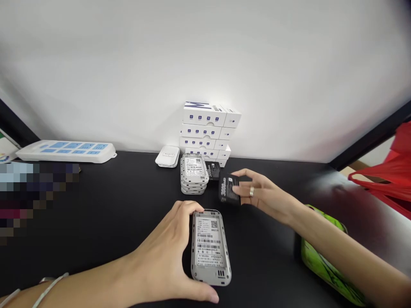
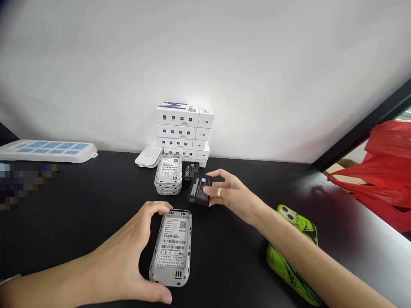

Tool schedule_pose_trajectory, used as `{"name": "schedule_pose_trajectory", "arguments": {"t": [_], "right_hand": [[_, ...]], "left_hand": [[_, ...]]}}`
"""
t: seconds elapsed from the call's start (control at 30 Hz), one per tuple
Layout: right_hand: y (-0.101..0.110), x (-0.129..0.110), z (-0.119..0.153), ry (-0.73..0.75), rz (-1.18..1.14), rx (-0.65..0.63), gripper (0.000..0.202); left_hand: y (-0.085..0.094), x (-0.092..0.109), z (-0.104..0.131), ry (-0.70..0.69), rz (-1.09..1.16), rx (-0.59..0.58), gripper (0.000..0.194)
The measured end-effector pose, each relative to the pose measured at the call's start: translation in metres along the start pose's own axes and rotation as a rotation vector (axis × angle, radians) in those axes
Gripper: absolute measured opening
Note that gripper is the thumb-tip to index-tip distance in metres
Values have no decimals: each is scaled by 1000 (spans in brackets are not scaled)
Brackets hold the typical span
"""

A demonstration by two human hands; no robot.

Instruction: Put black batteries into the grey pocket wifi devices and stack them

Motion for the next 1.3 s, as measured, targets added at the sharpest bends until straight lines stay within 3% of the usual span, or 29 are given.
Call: {"name": "schedule_pose_trajectory", "arguments": {"t": [0.13,0.23,0.37,0.5,0.57,0.73,0.97,1.03,1.13,1.3], "right_hand": [[-30,6,26,123,105,-99,38],[-46,8,34,237,292,-75,34],[-52,6,37,289,634,-28,30],[-49,8,39,305,729,-94,34],[-48,7,41,376,770,-146,45],[-54,3,49,489,995,-347,98],[-66,-2,52,498,1107,-325,102],[-57,-8,52,491,1072,-363,101],[-24,-19,47,389,1057,-428,97],[55,-29,10,139,1225,-216,81]], "left_hand": [[-4,-7,0,58,28,-25,112],[-5,-8,1,90,40,-27,114],[-5,-9,2,99,52,-21,114],[-5,-8,1,54,48,7,114],[-4,-7,0,36,43,13,116],[-5,-4,-3,-31,56,22,116],[-5,-7,-2,-58,66,22,111],[-5,-7,-1,-61,57,32,112],[-3,-6,0,-51,38,36,112],[-2,-3,-1,-23,16,-20,105]]}}
Point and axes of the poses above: each hand's wrist, its own z-axis away from the middle knuckle, its own y-axis out of the back of the hand, x = y × z, the point moved 2 cm from there along -z, towards the middle knuckle, and after that the axes turned 5 degrees about z, right-handed, at the moved point
